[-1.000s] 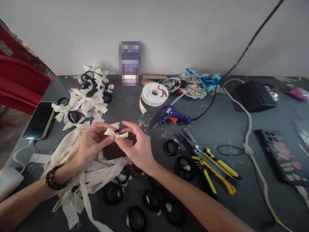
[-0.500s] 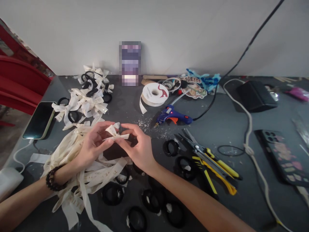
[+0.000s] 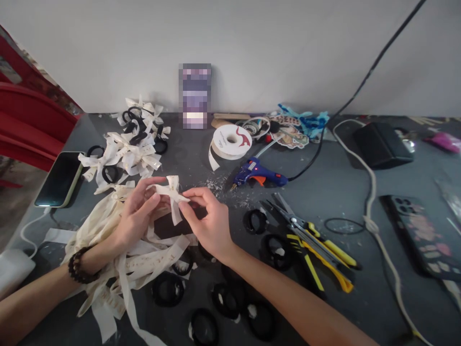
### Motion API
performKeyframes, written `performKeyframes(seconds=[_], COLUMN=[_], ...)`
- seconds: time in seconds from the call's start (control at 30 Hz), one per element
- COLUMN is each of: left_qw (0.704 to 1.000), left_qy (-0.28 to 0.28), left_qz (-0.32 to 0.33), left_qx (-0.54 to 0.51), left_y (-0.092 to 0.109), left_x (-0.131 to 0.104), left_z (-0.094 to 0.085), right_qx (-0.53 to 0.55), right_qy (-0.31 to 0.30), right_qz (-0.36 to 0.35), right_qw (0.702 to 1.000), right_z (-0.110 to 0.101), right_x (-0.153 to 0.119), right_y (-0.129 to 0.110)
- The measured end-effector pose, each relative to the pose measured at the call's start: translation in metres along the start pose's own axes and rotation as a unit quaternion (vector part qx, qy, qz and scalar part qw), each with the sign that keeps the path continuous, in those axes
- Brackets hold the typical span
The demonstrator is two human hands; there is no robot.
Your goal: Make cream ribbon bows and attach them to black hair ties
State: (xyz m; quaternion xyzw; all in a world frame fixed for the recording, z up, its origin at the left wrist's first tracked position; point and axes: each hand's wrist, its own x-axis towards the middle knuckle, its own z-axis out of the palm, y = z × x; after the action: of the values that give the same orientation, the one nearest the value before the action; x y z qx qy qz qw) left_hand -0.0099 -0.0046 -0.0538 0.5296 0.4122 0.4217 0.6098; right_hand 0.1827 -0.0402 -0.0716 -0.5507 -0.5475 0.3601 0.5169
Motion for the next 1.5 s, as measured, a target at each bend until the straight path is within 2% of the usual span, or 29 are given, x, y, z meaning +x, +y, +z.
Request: performKeyframes(seconds=[0.1, 0.23, 0.5, 0.67, 0.77, 0.93, 1.27, 1.37, 1.5], left_qw=[0.999, 0.999, 0.991, 0.984, 0.977, 0.968, 0.991, 0.987, 0.978], left_qy=[-0.011, 0.011, -0.02, -0.007, 0.01, 0.011, -0.027, -0.026, -0.021], left_qz=[-0.031, -0.01, 0.056, 0.108, 0.124, 0.172, 0.059, 0.075, 0.135], left_qx=[-0.024, 0.032, 0.124, 0.145, 0.172, 0.182, 0.121, 0.137, 0.158], left_y=[0.004, 0.009, 0.0, -0.004, -0.004, -0.004, -0.002, -0.003, -0.006], left_x=[0.0, 0.0, 0.0, -0.002, -0.003, -0.001, -0.002, -0.001, 0.0], left_z=[0.002, 0.004, 0.002, 0.0, -0.001, -0.003, -0.001, -0.001, -0.002], right_qx=[0.005, -0.013, -0.041, -0.038, -0.038, -0.032, -0.019, -0.017, -0.008], right_qy=[-0.013, -0.059, -0.013, -0.006, 0.0, -0.031, -0.04, -0.035, -0.028], right_qz=[-0.024, -0.033, -0.072, -0.099, -0.087, -0.068, -0.039, -0.041, -0.045], right_qw=[1.0, 0.998, 0.996, 0.994, 0.996, 0.997, 0.998, 0.998, 0.999], right_z=[0.0, -0.002, -0.001, 0.001, 0.0, -0.002, -0.002, -0.002, -0.001], right_x=[-0.001, -0.001, -0.002, -0.001, -0.001, -0.001, -0.002, -0.002, -0.002], right_y=[-0.001, -0.004, -0.009, -0.008, -0.006, -0.01, -0.006, -0.004, -0.005])
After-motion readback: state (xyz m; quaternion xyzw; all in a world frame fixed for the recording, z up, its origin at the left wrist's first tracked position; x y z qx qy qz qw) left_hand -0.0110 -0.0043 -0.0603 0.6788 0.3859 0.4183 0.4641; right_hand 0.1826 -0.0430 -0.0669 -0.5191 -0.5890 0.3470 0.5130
